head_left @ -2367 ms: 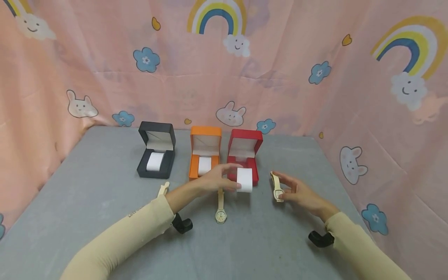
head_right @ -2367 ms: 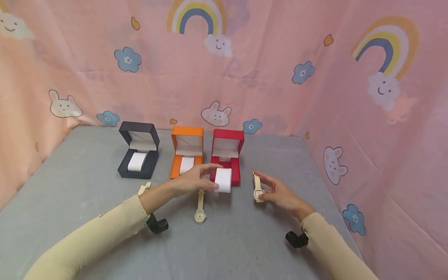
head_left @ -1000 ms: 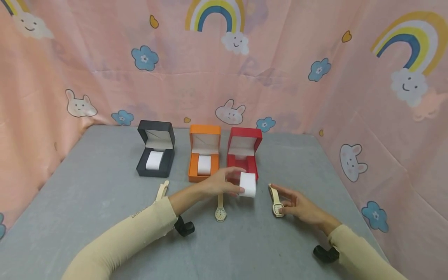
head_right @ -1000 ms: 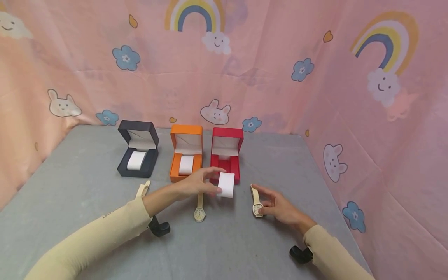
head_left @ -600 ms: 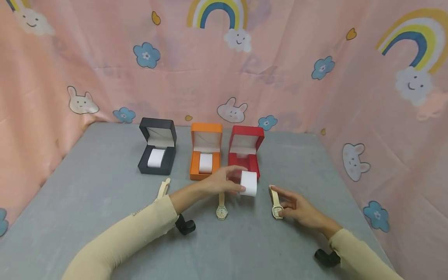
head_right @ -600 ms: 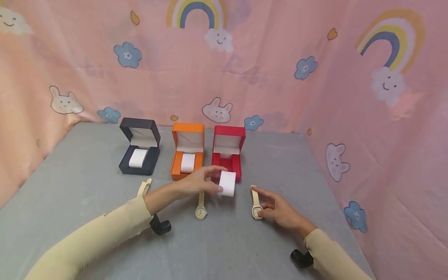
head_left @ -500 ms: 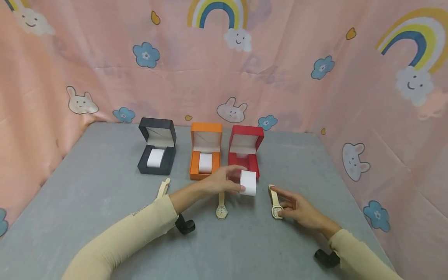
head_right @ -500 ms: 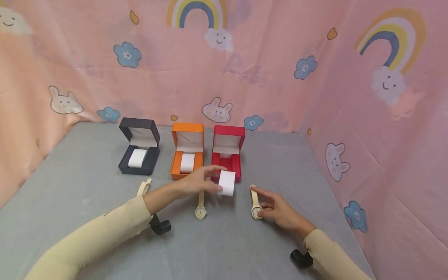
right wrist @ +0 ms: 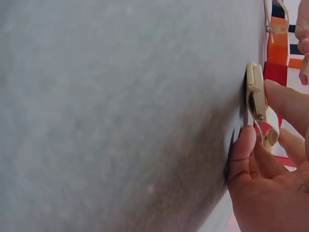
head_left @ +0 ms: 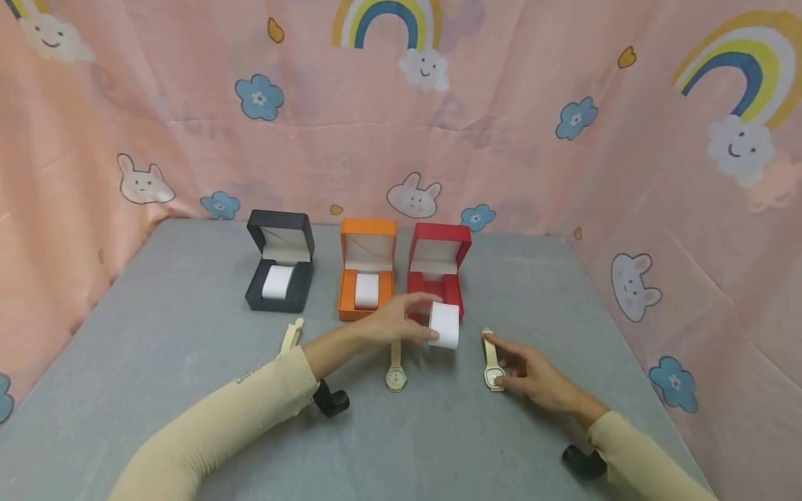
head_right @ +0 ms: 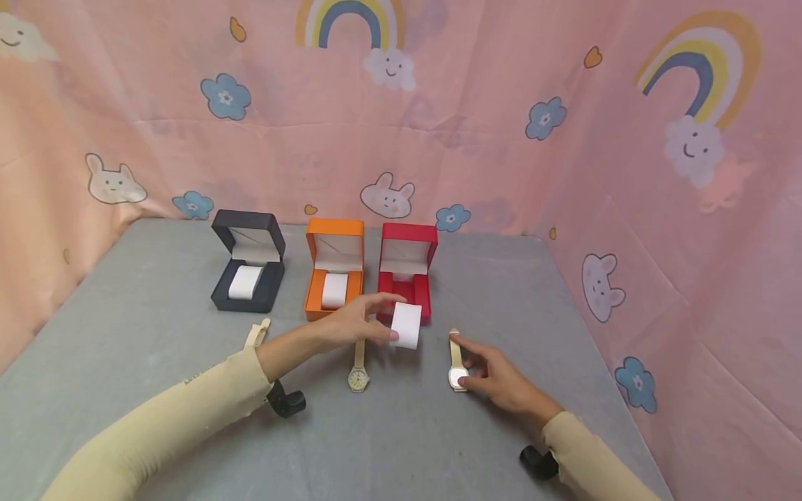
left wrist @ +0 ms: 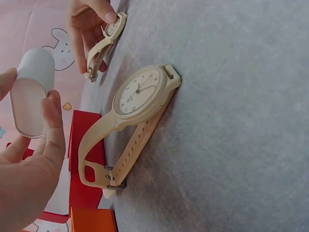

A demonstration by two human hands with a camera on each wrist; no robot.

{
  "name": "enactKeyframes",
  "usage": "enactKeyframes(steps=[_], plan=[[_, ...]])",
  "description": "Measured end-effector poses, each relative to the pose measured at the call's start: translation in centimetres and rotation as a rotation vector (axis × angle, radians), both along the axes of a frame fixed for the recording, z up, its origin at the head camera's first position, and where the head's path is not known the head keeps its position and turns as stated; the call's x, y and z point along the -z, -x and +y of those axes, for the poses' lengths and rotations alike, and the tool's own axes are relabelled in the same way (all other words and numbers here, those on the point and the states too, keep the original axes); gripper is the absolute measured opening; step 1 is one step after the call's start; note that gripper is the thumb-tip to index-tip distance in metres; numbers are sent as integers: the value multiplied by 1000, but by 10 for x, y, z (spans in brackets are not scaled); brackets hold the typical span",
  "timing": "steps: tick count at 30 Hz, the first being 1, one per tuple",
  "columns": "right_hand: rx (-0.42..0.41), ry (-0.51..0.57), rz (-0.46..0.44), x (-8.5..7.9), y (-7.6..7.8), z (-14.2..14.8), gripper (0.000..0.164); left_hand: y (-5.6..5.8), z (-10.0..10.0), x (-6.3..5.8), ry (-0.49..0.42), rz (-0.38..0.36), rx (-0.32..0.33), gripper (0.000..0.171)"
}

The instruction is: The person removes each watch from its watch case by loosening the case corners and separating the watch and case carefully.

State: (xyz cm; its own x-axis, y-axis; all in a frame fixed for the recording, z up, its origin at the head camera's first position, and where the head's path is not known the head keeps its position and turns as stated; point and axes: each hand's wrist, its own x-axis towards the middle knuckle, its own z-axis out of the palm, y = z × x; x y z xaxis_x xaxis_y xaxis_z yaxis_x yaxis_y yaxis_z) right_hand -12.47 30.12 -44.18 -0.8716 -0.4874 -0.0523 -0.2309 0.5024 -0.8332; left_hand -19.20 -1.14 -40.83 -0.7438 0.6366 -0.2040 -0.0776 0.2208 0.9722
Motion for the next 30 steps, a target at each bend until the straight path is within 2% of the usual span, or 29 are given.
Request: enactKeyframes(steps=[5,11,16,25,30], plan=[[-36,-5,19,-2,4,2,73,0,-1,-3,9,7,-10,64],[-27,-45,-15,-6,7,5,72,0,-3,-4,19,22,-17,63],[-39,-37,-44,-9,10,5,73,1,-5,-5,20,27,-16,64],[16,-58,-65,-13,11,1,57,4,-5,-8,17,33,-20,66],[21,-52,-80,-15,11,1,55,3,-5,-10,23,26,-35,67]])
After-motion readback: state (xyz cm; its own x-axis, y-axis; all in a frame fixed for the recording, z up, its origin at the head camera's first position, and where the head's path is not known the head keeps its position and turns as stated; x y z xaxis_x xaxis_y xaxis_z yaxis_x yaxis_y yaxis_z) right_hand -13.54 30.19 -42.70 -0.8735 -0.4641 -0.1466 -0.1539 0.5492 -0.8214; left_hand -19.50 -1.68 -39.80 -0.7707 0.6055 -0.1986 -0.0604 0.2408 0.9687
